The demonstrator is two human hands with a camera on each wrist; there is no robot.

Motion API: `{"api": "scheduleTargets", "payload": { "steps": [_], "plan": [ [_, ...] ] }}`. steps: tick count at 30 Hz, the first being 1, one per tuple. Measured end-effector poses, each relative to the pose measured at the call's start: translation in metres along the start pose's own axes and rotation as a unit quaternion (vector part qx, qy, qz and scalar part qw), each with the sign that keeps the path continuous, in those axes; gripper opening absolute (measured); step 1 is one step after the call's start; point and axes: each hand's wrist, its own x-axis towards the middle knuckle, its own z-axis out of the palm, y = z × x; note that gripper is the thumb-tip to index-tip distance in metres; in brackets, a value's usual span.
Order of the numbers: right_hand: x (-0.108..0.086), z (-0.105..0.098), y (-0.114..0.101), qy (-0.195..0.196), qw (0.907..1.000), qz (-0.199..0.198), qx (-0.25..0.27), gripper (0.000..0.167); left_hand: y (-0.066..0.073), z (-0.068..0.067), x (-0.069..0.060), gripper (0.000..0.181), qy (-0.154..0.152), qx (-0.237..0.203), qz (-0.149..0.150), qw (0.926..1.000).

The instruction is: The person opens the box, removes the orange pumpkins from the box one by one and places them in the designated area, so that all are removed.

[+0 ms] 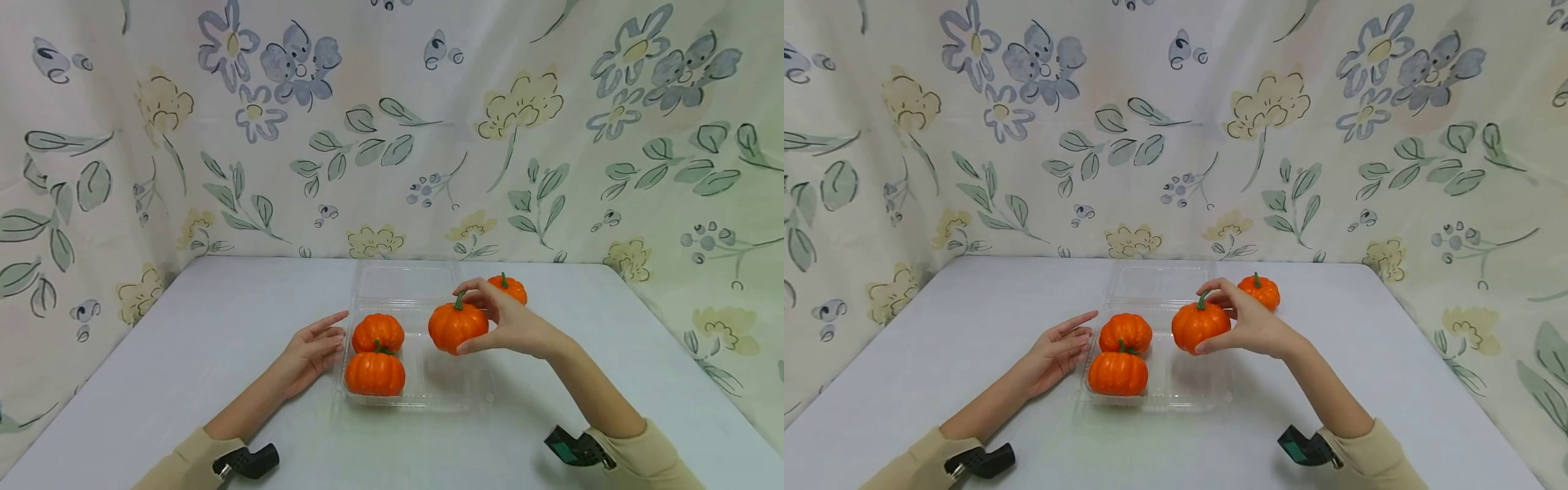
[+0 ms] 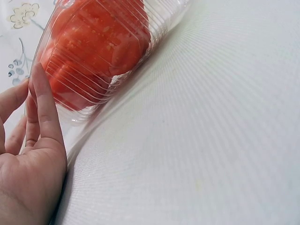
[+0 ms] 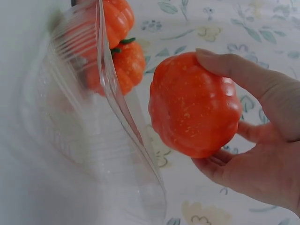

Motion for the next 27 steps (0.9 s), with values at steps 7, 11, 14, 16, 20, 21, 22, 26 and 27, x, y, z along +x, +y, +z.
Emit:
{"api": "scheduleTargets", "payload": {
  "steps": [7, 11, 14, 16, 20, 21, 22, 26, 27],
  "plan": [
    [-0.001, -0.012, 0.008, 0.006, 0.9998, -0.021, 0.006, 0.075, 0.001, 0.001, 0.0, 0.056, 0.0, -0.002, 0.001, 1.0],
    [-0.001, -0.018, 0.013, -0.003, 0.9998, -0.02, 0.006, 0.076, 0.0, 0.001, 0.0, 0.055, -0.001, -0.003, 0.003, 1.0],
    [-0.001, -0.022, 0.017, -0.01, 0.9998, -0.016, 0.004, 0.076, 0.0, 0.001, 0.0, 0.054, -0.001, -0.002, 0.003, 1.0],
    [0.0, -0.024, 0.019, -0.014, 0.9998, -0.014, 0.004, 0.075, 0.001, 0.001, -0.001, 0.054, 0.0, -0.002, 0.003, 1.0],
    [0.0, -0.027, 0.024, -0.022, 0.9996, -0.015, 0.006, 0.075, 0.001, 0.001, -0.001, 0.055, -0.001, -0.004, 0.003, 1.0],
    [-0.001, -0.028, 0.025, -0.025, 0.9996, -0.015, 0.007, 0.075, 0.001, 0.001, -0.001, 0.055, -0.001, -0.004, 0.003, 1.0],
    [-0.001, -0.029, 0.026, -0.026, 0.9995, -0.016, 0.008, 0.075, 0.001, 0.002, -0.001, 0.055, -0.001, -0.005, 0.003, 1.0],
    [-0.001, -0.032, 0.028, -0.034, 0.9991, -0.022, 0.016, 0.076, 0.001, 0.002, -0.001, 0.055, -0.003, -0.007, 0.003, 1.0],
    [-0.001, -0.032, 0.029, -0.035, 0.999, -0.021, 0.017, 0.076, 0.001, 0.002, -0.001, 0.055, -0.003, -0.007, 0.003, 1.0]
  ]
}}
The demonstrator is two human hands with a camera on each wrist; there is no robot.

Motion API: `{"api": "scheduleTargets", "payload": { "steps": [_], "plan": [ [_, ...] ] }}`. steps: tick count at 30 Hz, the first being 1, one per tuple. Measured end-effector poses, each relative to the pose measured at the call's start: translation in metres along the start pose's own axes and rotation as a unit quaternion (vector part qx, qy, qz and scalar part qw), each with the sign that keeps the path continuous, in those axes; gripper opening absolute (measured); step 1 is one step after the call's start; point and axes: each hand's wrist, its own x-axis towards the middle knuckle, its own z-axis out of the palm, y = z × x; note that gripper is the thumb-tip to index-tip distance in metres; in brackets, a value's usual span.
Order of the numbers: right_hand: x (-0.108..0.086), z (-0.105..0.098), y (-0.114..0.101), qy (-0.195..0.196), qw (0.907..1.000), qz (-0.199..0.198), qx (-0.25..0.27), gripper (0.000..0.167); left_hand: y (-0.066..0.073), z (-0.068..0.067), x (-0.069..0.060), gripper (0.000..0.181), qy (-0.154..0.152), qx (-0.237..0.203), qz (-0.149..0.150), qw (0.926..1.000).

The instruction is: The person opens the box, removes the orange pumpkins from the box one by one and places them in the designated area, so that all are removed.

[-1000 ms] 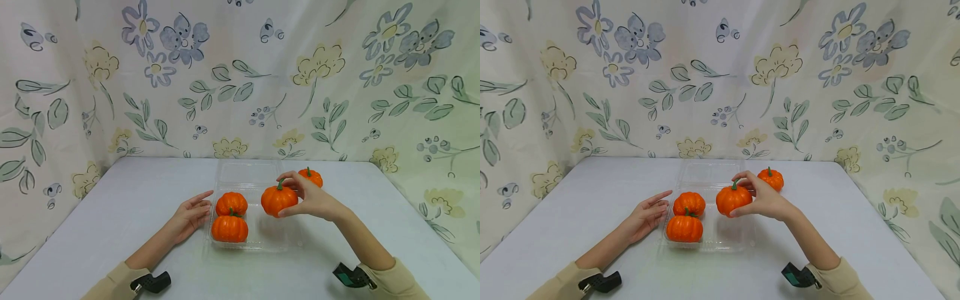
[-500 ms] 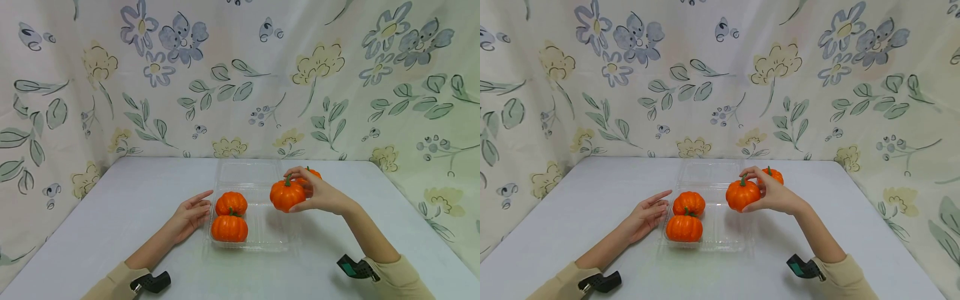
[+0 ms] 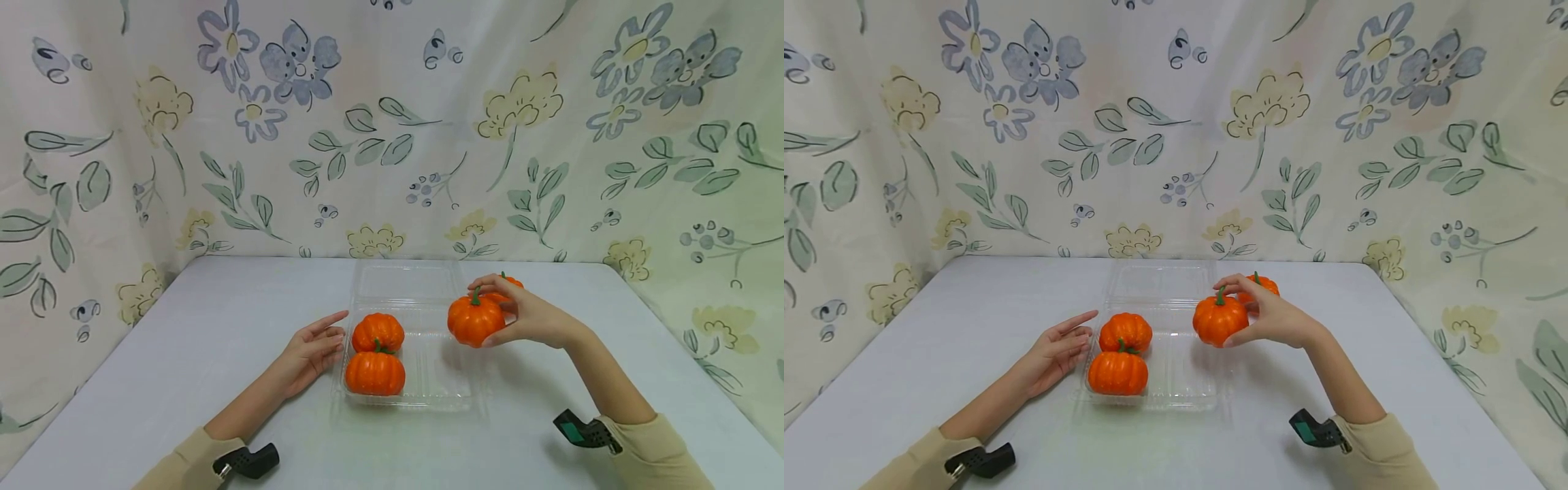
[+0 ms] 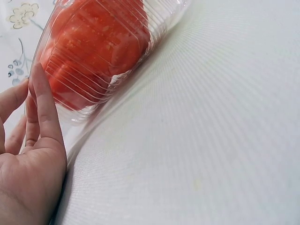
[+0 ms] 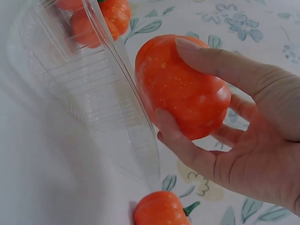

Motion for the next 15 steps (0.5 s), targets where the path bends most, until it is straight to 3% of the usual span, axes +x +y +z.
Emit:
{"api": "scheduleTargets", "payload": {
  "steps": [15],
  "plan": [
    [-0.0028, -0.0074, 0.0039, -0.012, 0.9988, 0.043, 0.021, 0.067, -0.0007, -0.0004, 0.0001, 0.055, 0.0, 0.003, 0.0, 1.0]
  ]
}}
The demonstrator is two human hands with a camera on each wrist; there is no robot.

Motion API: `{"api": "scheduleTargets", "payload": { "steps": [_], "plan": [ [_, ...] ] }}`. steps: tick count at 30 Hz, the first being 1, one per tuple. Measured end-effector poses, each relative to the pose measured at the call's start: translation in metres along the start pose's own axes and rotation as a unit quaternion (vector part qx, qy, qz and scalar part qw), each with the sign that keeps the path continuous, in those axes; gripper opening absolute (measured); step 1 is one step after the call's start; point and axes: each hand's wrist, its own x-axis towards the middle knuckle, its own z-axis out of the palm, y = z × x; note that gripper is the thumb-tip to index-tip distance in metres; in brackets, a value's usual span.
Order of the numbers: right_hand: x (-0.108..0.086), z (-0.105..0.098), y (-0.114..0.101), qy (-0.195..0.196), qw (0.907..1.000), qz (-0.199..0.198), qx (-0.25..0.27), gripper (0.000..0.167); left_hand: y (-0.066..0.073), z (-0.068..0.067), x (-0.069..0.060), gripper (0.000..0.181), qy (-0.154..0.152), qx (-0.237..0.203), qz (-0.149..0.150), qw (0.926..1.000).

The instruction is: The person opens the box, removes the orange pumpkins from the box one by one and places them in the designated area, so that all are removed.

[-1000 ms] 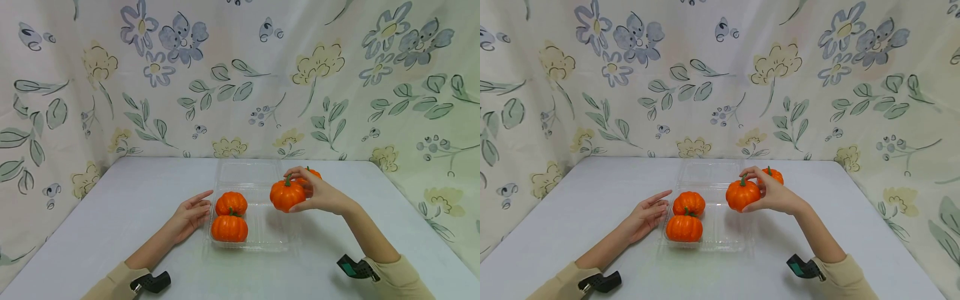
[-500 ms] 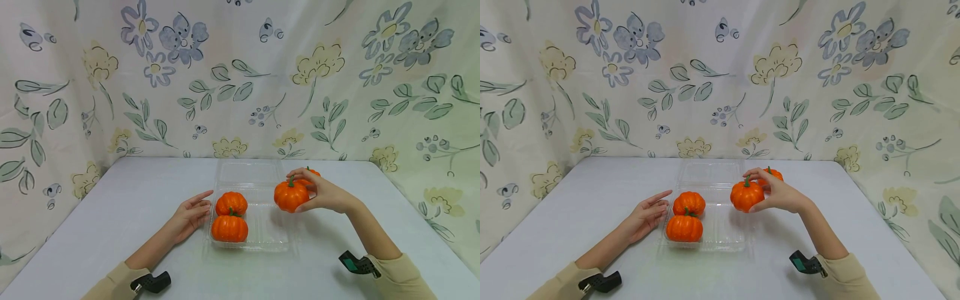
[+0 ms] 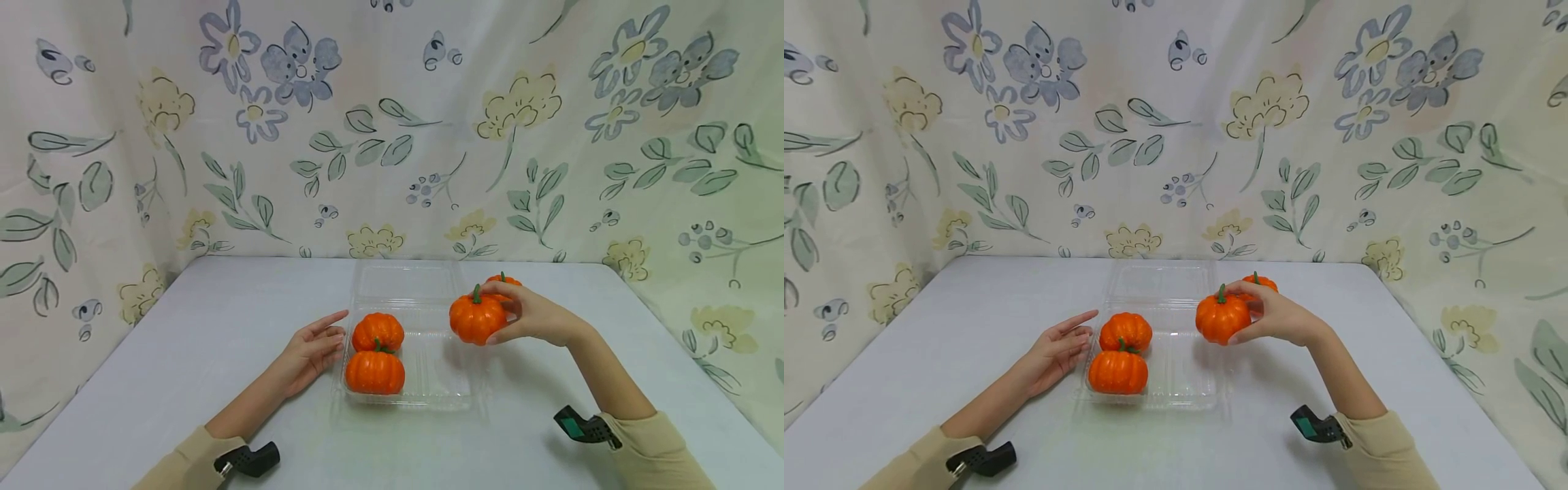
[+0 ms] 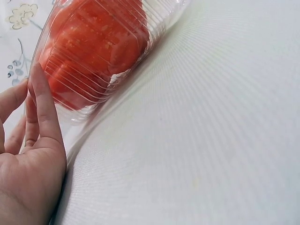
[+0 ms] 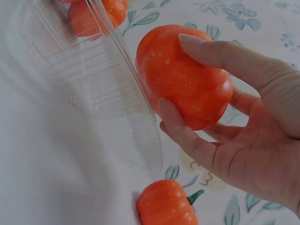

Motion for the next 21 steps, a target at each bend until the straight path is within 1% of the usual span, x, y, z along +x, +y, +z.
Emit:
{"api": "scheduleTargets", "payload": {
  "steps": [8, 16, 21],
  "plan": [
    [0.0019, -0.003, 0.0061, -0.006, 0.9998, -0.004, 0.016, 0.063, 0.0001, -0.0006, 0.001, 0.055, 0.002, -0.002, -0.002, 1.0],
    [0.0022, -0.0038, 0.0072, 0.008, 0.9999, 0.001, 0.012, 0.051, -0.0011, -0.0013, 0.003, 0.054, 0.002, 0.005, 0.001, 1.0],
    [0.0027, -0.0022, 0.0077, 0.009, 0.9998, 0.002, 0.019, 0.049, -0.0007, -0.0008, 0.0014, 0.053, 0.005, 0.001, -0.003, 1.0]
  ]
}}
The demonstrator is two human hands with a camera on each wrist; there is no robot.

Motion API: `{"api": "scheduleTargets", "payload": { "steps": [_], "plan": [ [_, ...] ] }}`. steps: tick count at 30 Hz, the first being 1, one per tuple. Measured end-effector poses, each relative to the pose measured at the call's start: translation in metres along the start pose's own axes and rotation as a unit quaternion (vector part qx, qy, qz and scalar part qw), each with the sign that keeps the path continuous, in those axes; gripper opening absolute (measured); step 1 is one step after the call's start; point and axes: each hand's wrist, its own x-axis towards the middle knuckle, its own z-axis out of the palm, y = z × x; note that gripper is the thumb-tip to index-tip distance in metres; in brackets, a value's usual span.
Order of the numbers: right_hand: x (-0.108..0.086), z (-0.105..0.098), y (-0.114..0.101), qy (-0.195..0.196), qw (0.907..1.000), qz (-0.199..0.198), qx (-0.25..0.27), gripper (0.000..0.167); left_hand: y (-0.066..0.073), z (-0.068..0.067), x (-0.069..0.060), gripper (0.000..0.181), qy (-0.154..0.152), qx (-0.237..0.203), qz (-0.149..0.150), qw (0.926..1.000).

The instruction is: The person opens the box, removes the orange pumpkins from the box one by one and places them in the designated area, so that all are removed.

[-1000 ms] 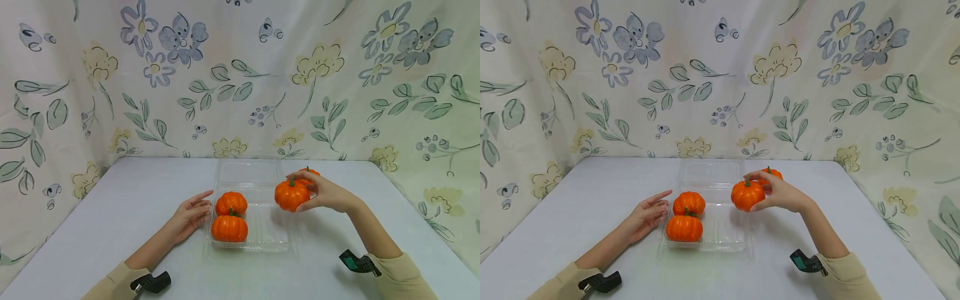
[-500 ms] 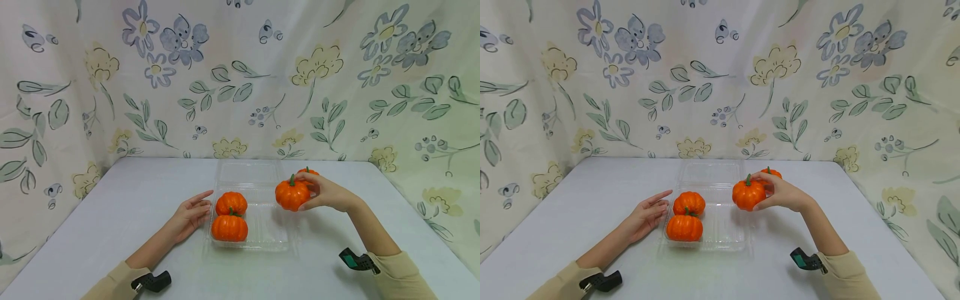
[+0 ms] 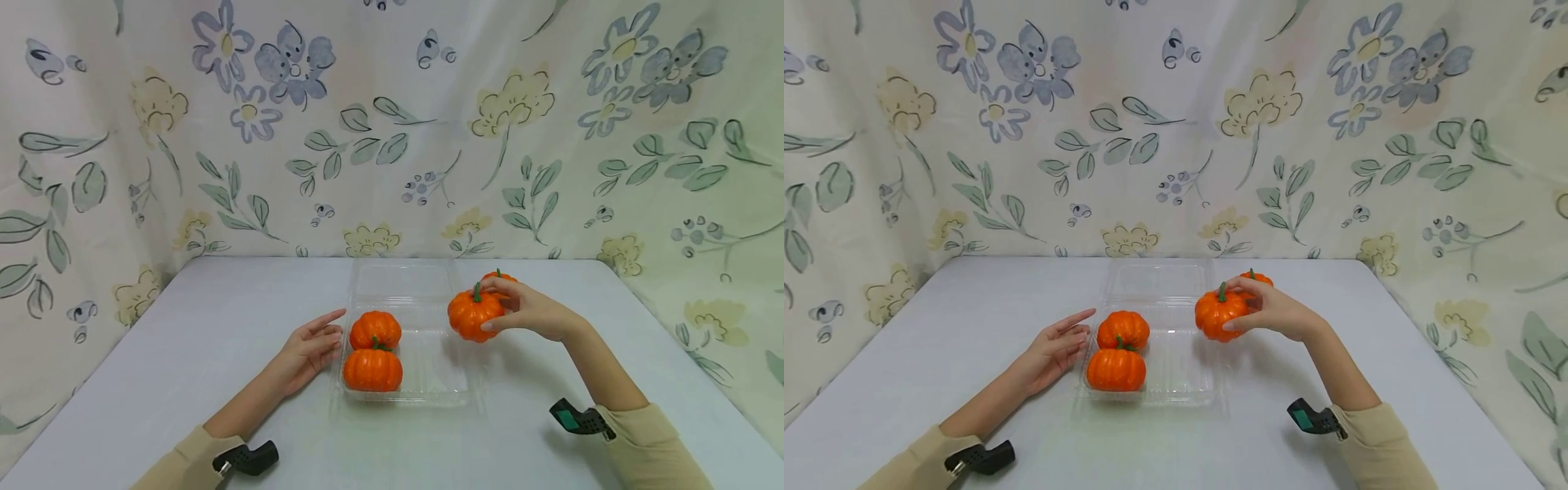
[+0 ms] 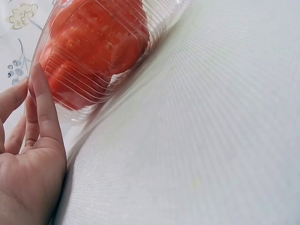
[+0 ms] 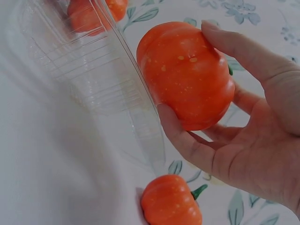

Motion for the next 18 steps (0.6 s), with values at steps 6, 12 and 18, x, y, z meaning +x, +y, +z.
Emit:
{"api": "scheduleTargets", "payload": {
  "steps": [6, 12, 18],
  "plan": [
    [0.0005, -0.0009, -0.0003, -0.002, 1.0, 0.001, 0.004, 0.059, 0.0009, 0.0005, 0.0001, 0.052, 0.001, 0.0, 0.001, 1.0],
    [0.0005, -0.0033, -0.0012, -0.004, 0.9999, 0.012, -0.007, 0.071, 0.0012, 0.0002, 0.0001, 0.051, 0.009, 0.004, 0.001, 1.0],
    [-0.0022, -0.0053, 0.0003, -0.006, 0.9999, 0.007, -0.009, 0.07, 0.0021, 0.0009, 0.0004, 0.052, 0.008, 0.003, -0.003, 1.0]
  ]
}}
